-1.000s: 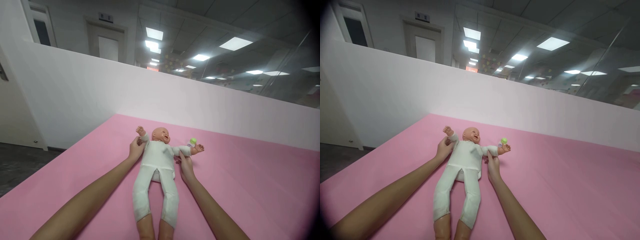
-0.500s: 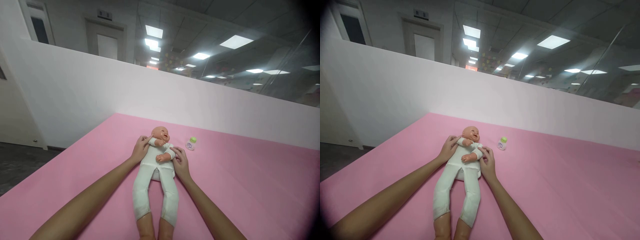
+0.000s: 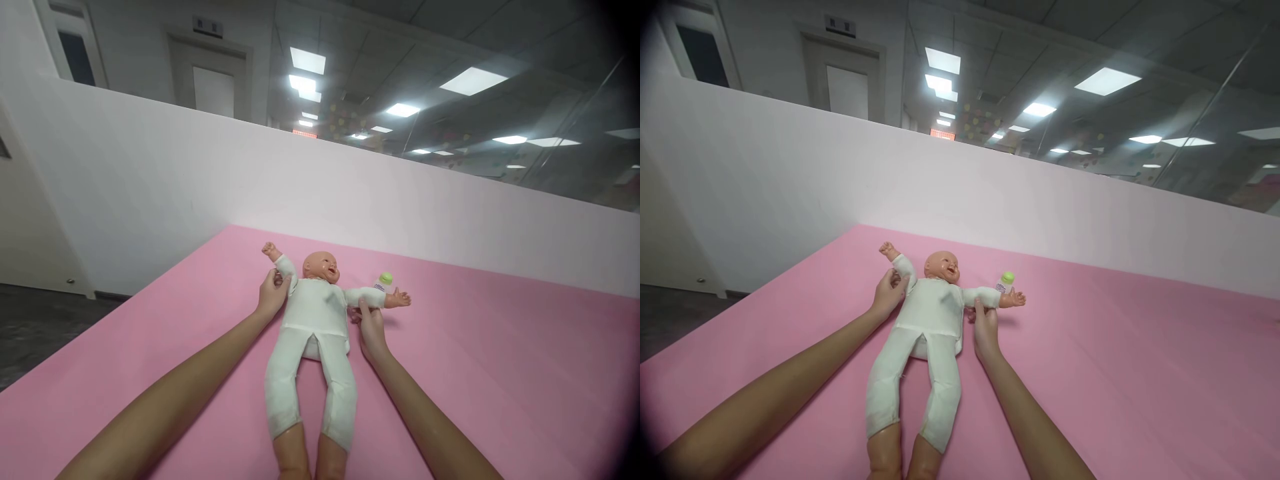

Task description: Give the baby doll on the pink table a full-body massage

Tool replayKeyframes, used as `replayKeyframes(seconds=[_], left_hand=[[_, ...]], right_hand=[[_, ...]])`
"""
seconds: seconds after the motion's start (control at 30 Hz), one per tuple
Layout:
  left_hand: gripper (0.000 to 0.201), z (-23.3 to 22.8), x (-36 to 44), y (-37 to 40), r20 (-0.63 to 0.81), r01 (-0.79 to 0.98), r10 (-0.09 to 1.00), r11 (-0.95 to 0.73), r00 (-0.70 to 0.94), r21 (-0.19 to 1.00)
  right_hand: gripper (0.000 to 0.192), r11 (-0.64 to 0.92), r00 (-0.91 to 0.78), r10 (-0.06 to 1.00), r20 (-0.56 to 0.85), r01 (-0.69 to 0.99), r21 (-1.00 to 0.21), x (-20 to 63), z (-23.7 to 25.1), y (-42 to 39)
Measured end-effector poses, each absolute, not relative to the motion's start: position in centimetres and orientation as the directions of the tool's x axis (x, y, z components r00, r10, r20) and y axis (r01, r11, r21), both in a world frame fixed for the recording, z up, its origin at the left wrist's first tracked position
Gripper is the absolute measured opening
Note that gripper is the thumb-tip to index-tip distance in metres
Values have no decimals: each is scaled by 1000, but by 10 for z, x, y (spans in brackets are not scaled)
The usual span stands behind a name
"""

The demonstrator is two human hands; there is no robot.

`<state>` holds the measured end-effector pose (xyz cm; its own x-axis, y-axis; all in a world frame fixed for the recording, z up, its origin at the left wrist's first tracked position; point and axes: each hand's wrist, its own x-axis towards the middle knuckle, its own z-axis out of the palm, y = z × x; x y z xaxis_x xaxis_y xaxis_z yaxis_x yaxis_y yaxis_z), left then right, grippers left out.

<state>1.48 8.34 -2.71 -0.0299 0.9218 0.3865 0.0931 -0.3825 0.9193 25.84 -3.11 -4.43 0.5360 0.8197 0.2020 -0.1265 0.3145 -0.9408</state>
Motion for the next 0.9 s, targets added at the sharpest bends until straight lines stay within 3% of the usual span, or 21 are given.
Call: replayKeyframes(seconds=[0.1, 0.23, 0.37, 0.47, 0.57, 0.73, 0.9], left_hand=[[29, -27, 15, 82, 386, 133, 922, -378, -33, 916], [28, -26, 17, 78, 533, 197, 843, -535, 70, 821], [38, -25, 20, 74, 624, 242, 759, -651, 184, 720], [38, -25, 19, 73, 610, 251, 771, -636, 182, 730], [37, -25, 19, 74, 597, 246, 783, -621, 172, 744], [32, -27, 17, 81, 562, 206, 820, -572, 112, 794], [41, -33, 15, 89, 399, 59, 917, -398, -7, 916]], right_hand=[[43, 290, 543, 819, 186, -111, -951, 258, -43, -33], [39, 313, 471, 802, 368, 195, -930, 256, -41, -39], [35, 434, 228, 755, 615, 529, -729, 255, -40, -42], [45, 462, 142, 714, 686, 641, -613, 257, -39, -42], [48, 463, 139, 713, 688, 643, -610, 258, -39, -42], [30, 415, 224, 755, 616, 564, -714, 256, -37, -41], [43, 388, 401, 779, 482, 296, -873, 254, -40, -38]])
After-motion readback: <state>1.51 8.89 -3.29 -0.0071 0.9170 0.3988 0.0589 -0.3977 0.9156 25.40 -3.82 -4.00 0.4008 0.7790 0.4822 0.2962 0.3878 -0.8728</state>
